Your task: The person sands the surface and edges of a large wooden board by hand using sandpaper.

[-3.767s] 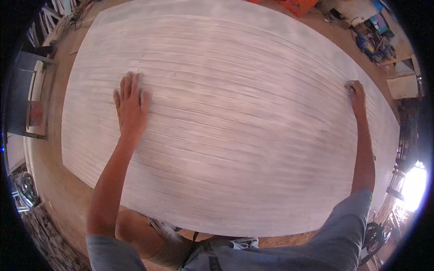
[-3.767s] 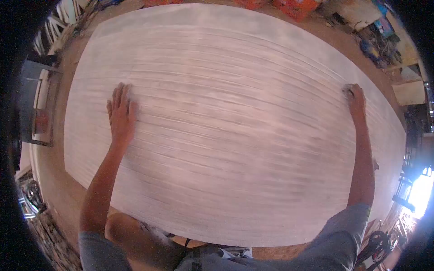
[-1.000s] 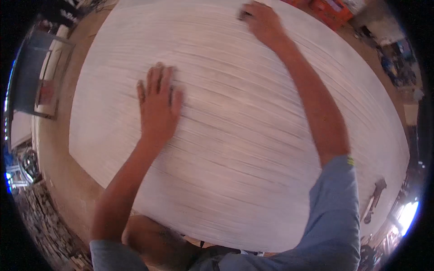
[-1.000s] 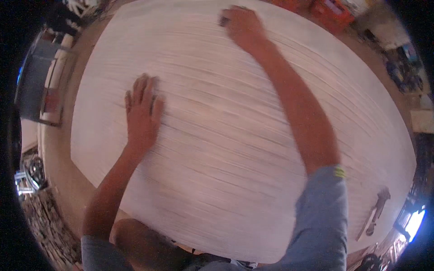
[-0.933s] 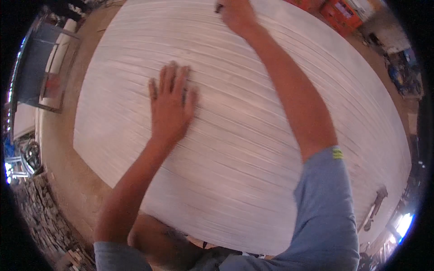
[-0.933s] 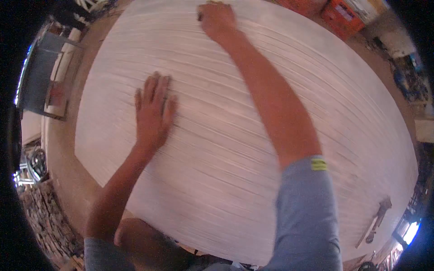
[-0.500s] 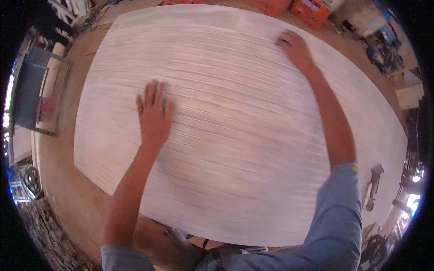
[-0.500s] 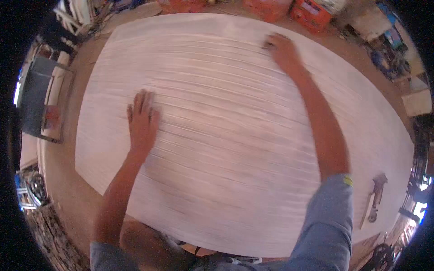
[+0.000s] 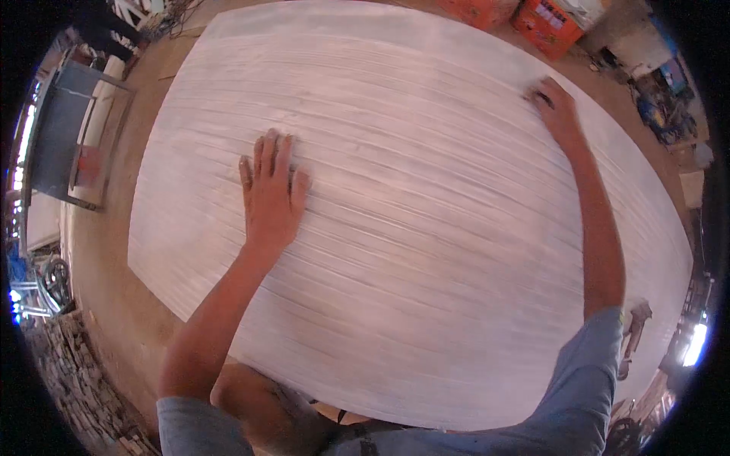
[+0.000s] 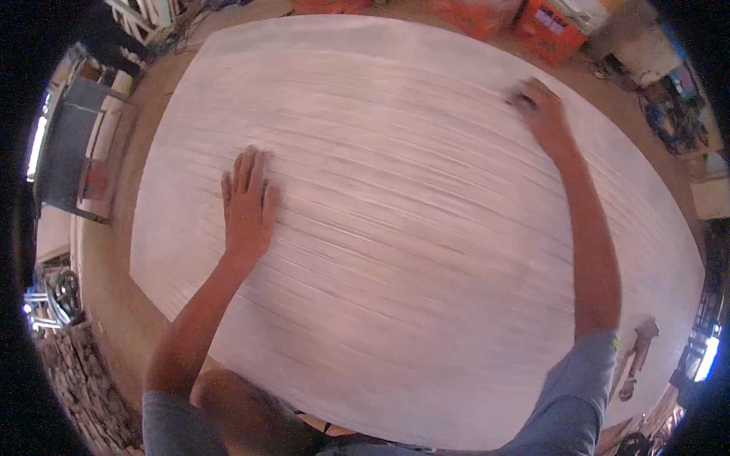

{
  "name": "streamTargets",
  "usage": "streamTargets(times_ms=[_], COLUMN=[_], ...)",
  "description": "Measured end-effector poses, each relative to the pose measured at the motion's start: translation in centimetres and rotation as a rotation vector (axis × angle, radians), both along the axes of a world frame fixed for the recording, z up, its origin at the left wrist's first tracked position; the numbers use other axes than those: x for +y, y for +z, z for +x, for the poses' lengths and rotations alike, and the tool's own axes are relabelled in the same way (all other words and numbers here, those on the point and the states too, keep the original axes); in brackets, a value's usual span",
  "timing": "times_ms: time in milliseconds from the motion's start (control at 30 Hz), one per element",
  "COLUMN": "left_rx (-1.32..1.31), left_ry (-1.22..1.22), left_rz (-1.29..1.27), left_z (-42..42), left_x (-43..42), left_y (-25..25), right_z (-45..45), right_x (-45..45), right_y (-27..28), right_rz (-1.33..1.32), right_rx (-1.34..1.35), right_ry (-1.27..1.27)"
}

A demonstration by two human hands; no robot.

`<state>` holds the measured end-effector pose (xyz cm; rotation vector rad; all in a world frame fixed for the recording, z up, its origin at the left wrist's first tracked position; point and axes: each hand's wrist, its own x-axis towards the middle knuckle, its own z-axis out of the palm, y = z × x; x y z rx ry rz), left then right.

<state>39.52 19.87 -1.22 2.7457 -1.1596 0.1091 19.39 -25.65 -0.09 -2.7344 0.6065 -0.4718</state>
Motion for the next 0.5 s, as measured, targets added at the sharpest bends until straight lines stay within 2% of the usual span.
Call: streamTargets(times_ms=[33,67,133,167,267,367,500], left_rx=[0.004,0.008,0.014,0.018,0.068,0.063,-0.004], left_ry=[-0.019,-0.036,-0.025,-0.035,-0.023,-0.025,-0.043], left_rz=[-0.019,-0.034,-0.024,-0.028,-0.046,-0.046,-0.014], left_z=[0.1,0.2,0.1,0.2,0.3,0.3,0.3], left_x=[0.0,0.2,0.1,0.2,0.1,0.1,0.2], left_y=[-0.1,-0.1,0.1,0.2,0.5,0.9,-0.1], right_z=[4.0,8.5,17.6,22.1,33.0,33.9,24.8], right_x=[1.5,3.1,6.8,9.3,16.3,17.6,12.3], right_y=[-0.4,-2.8,-2.7,-2.6,-2.4,-1.1,-0.7], right_rz=[-0.003,-0.273,-0.197,-0.258,-0.193,-0.246,-0.195], right_rx=[-0.028,-0.308,-0.155,-0.075,-0.007,-0.057,-0.037], right_ry=[0.078,0.152,0.203,0.201,0.044,0.081,0.125])
